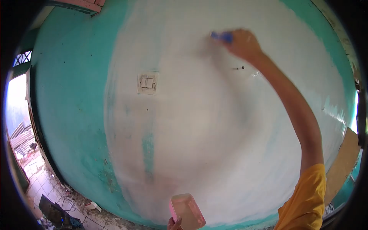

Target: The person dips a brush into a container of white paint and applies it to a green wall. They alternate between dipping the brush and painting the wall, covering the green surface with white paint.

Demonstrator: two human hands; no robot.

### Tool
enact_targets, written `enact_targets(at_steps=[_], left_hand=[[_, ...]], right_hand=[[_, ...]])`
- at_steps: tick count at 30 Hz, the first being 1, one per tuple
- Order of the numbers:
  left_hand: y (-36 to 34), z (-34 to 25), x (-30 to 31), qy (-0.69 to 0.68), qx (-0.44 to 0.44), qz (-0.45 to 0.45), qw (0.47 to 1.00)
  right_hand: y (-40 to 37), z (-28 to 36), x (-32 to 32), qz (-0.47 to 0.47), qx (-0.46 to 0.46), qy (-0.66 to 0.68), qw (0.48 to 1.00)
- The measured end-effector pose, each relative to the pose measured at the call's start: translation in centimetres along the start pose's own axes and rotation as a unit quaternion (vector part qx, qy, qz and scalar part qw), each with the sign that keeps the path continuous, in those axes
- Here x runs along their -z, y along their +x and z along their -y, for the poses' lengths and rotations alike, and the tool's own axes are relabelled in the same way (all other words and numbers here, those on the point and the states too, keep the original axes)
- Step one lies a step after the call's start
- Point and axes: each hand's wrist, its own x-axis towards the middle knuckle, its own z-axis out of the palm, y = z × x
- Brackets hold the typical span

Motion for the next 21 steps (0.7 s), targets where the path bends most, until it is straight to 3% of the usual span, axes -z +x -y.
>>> enact_targets(at_steps=[1, 2, 4, 7, 11, 12, 15, 19, 21], left_hand=[[0.4, -1.1, -0.9, -0.083, 0.047, -0.029, 0.995], [0.5, -1.6, -1.5, -0.164, 0.094, -0.056, 0.980], [-0.1, -1.2, -2.0, -0.166, 0.098, -0.063, 0.979], [-0.6, -1.1, -2.0, -0.167, 0.106, -0.076, 0.977], [0.3, -1.7, -1.6, -0.164, 0.106, -0.088, 0.977], [0.6, -1.9, -1.5, -0.162, 0.107, -0.090, 0.977], [0.8, -2.7, -1.6, -0.160, 0.112, -0.091, 0.976], [1.2, -4.1, -0.6, -0.206, 0.097, -0.107, 0.968], [1.3, -2.8, 0.5, -0.192, 0.107, -0.094, 0.971]], right_hand=[[-2.9, 2.3, 1.0, 0.079, 0.050, 0.015, 0.996], [-5.7, 3.8, 0.7, 0.100, 0.103, 0.038, 0.989], [-10.0, 6.6, 1.2, 0.210, 0.154, 0.077, 0.962], [-10.1, 6.2, 2.2, 0.230, 0.150, 0.199, 0.941], [-0.6, -0.9, 0.3, 0.124, 0.072, 0.187, 0.972], [2.1, -2.2, 1.0, 0.093, 0.019, 0.114, 0.989], [8.6, -6.6, 0.8, -0.108, -0.008, 0.038, 0.993], [9.2, -5.1, 1.5, -0.094, -0.036, -0.042, 0.994], [4.4, -1.2, 1.3, -0.027, 0.027, -0.008, 0.999]])
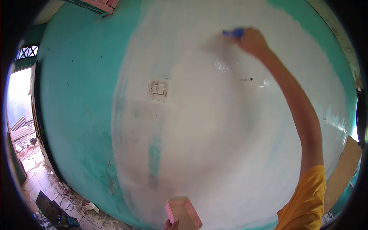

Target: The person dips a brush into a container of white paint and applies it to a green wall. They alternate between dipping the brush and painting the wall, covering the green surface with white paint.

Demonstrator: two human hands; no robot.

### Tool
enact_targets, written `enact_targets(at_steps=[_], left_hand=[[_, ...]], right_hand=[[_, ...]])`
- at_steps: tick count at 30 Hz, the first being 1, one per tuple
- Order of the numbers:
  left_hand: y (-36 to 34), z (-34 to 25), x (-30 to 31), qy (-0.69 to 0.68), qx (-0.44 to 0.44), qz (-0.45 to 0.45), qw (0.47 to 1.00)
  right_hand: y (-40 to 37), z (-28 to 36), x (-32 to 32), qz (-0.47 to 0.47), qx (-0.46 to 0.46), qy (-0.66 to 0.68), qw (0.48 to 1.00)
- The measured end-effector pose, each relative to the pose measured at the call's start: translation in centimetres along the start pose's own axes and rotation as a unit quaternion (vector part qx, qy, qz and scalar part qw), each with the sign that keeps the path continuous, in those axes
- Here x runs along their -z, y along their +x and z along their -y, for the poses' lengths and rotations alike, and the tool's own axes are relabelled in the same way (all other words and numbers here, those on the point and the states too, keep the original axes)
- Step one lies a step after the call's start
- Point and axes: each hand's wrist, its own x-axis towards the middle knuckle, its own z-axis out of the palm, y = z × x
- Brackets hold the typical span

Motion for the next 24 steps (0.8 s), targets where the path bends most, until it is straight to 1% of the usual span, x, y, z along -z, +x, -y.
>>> enact_targets(at_steps=[2, 3, 4, 5, 6, 7, 8, 9, 10, 11, 12, 13, 15, 17, 18, 20, 21, 22, 23, 24], left_hand=[[0.3, 1.1, 1.4, 0.107, -0.153, 0.066, 0.980], [0.4, 0.3, 1.1, 0.107, -0.151, 0.071, 0.980], [0.4, -1.1, 0.5, 0.045, -0.050, 0.038, 0.997], [0.3, -1.9, 0.3, -0.016, 0.052, 0.003, 0.999], [0.3, -1.1, 1.1, -0.014, 0.056, 0.006, 0.998], [0.3, 0.0, 2.2, 0.057, -0.130, 0.095, 0.985], [0.7, 0.9, 3.1, 0.124, -0.310, 0.180, 0.925], [0.8, 0.6, 3.5, 0.125, -0.309, 0.180, 0.925], [0.9, 0.2, 4.2, 0.116, -0.278, 0.168, 0.939], [1.0, -0.2, 4.8, 0.106, -0.248, 0.155, 0.950], [1.3, -0.5, 5.2, 0.094, -0.219, 0.143, 0.961], [1.6, -0.7, 5.3, 0.079, -0.190, 0.131, 0.970], [2.2, -0.9, 5.3, 0.048, -0.130, 0.107, 0.985], [2.5, -1.1, 5.3, 0.018, -0.067, 0.082, 0.994], [2.7, -1.2, 5.3, 0.004, -0.035, 0.070, 0.997], [3.0, -1.6, 5.3, -0.022, 0.030, 0.046, 0.998], [3.1, -1.9, 5.3, -0.033, 0.064, 0.035, 0.997], [3.2, -2.3, 5.4, -0.042, 0.096, 0.025, 0.994], [3.3, -2.6, 5.3, -0.052, 0.129, 0.013, 0.990], [3.8, -2.5, 5.9, -0.050, 0.133, 0.015, 0.990]], right_hand=[[-5.2, 4.0, -0.2, 0.102, 0.050, 0.019, 0.993], [-7.8, 6.0, 0.7, 0.123, 0.081, 0.084, 0.986], [-9.3, 7.7, 1.5, 0.220, 0.082, 0.135, 0.963], [-11.1, 8.9, 1.1, 0.211, 0.090, 0.148, 0.962], [-11.2, 9.2, 1.2, 0.238, 0.075, 0.168, 0.954], [-11.2, 9.4, 1.2, 0.263, 0.060, 0.187, 0.945], [-10.2, 8.6, 0.7, 0.246, 0.051, 0.185, 0.950], [-8.3, 7.1, -0.1, 0.229, 0.041, 0.185, 0.955], [-6.2, 5.5, -0.6, 0.201, 0.059, 0.152, 0.966], [-3.9, 4.3, -0.6, 0.184, 0.046, 0.133, 0.973], [-1.5, 3.6, 0.4, 0.166, 0.034, 0.070, 0.983], [1.2, 1.9, -0.6, 0.076, 0.042, 0.044, 0.995], [5.6, -1.4, -1.4, -0.017, 0.019, -0.012, 1.000], [7.3, -1.0, 0.0, -0.007, -0.064, -0.040, 0.997], [7.0, -1.0, -0.7, -0.006, -0.064, -0.042, 0.997], [5.7, -1.0, -2.5, -0.082, -0.013, -0.080, 0.993], [3.3, 2.3, -0.6, 0.031, -0.070, -0.006, 0.997], [0.2, 5.3, 0.4, 0.065, -0.050, 0.020, 0.996], [-3.0, 6.0, -1.2, 0.057, 0.000, 0.038, 0.998], [-6.2, 8.1, -0.8, 0.096, 0.019, 0.057, 0.994]])
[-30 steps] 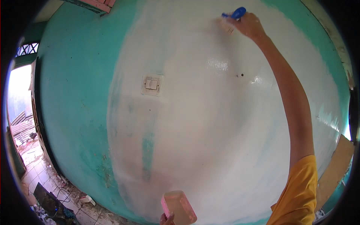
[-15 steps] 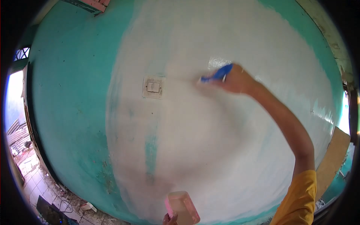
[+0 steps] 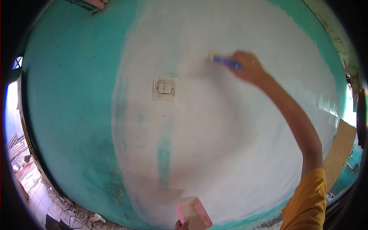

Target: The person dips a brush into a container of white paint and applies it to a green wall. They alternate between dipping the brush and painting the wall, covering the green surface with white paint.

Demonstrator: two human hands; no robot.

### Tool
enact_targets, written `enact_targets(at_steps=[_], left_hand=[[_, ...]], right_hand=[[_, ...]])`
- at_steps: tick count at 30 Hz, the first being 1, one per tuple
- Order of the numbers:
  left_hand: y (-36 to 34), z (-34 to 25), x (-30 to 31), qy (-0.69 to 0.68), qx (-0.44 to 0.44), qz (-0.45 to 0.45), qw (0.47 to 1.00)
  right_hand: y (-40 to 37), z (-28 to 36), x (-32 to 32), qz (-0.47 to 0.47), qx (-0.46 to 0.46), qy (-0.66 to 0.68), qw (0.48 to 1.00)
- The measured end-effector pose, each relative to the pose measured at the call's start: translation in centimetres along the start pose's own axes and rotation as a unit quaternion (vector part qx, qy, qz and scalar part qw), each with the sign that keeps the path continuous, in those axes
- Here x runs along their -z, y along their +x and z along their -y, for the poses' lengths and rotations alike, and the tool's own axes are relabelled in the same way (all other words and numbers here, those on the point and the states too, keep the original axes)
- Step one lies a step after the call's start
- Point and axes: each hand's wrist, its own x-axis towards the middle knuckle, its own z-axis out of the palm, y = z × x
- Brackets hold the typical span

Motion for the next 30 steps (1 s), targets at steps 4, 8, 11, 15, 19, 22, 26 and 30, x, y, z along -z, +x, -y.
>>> enact_targets(at_steps=[4, 8, 11, 15, 19, 22, 26, 30], left_hand=[[-0.3, -0.1, 0.8, 0.013, 0.008, 0.004, 1.000], [-0.1, 0.1, 1.3, 0.020, 0.009, 0.004, 1.000], [0.6, 0.3, 1.1, 0.020, 0.003, 0.009, 1.000], [0.9, 0.7, 0.8, 0.017, -0.009, 0.001, 1.000], [0.6, 0.9, 1.1, 0.021, -0.023, -0.017, 0.999], [0.3, 1.4, 0.8, 0.023, -0.030, -0.025, 0.999], [0.2, 1.7, 0.4, 0.037, -0.037, -0.030, 0.998], [0.0, 1.4, 1.0, 0.071, -0.039, -0.042, 0.996]], right_hand=[[-5.2, 4.5, 0.1, 0.165, 0.022, 0.124, 0.978], [1.1, 1.2, 1.7, 0.117, -0.047, 0.098, 0.987], [8.3, -4.4, 1.8, -0.036, -0.019, -0.087, 0.995], [12.9, -7.4, 2.3, -0.080, -0.085, -0.180, 0.977], [6.6, -0.9, -0.2, -0.070, -0.084, -0.041, 0.993], [-1.9, 5.5, -2.0, 0.024, 0.088, 0.047, 0.995], [-3.9, 6.8, -1.6, 0.131, 0.105, 0.109, 0.980], [3.5, 0.4, 0.6, 0.014, -0.066, 0.023, 0.997]])
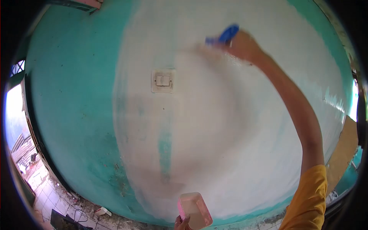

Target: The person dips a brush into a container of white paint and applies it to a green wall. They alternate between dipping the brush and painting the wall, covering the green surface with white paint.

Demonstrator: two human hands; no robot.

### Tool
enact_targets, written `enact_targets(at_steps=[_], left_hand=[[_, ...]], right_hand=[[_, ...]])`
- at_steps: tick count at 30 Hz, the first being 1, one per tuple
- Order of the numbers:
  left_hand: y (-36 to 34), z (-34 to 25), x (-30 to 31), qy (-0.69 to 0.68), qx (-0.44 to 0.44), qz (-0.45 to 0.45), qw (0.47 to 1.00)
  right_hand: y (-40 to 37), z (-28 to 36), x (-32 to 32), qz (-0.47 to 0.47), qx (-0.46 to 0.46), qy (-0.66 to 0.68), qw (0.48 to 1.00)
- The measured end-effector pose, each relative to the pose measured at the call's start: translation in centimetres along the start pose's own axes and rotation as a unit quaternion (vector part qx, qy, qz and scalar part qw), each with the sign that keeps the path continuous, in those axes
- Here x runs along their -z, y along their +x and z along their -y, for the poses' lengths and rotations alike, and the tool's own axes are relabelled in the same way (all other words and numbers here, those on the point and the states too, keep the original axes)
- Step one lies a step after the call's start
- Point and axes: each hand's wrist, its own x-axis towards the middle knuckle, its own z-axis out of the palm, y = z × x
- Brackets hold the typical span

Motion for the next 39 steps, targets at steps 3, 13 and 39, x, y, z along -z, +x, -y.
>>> enact_targets(at_steps=[3, 13, 39], left_hand=[[-0.4, 0.3, -0.1, 0.024, 0.008, 0.002, 1.000], [-0.9, 2.5, -0.6, 0.062, 0.018, 0.005, 0.998], [-1.9, 13.9, -12.0, -0.041, -0.001, 0.004, 0.999]], right_hand=[[4.8, -6.5, 1.7, -0.172, -0.054, -0.106, 0.978], [-10.8, -1.0, -1.9, 0.075, 0.125, -0.072, 0.987], [-15.6, -3.6, 0.0, 0.141, 0.213, 0.070, 0.964]])
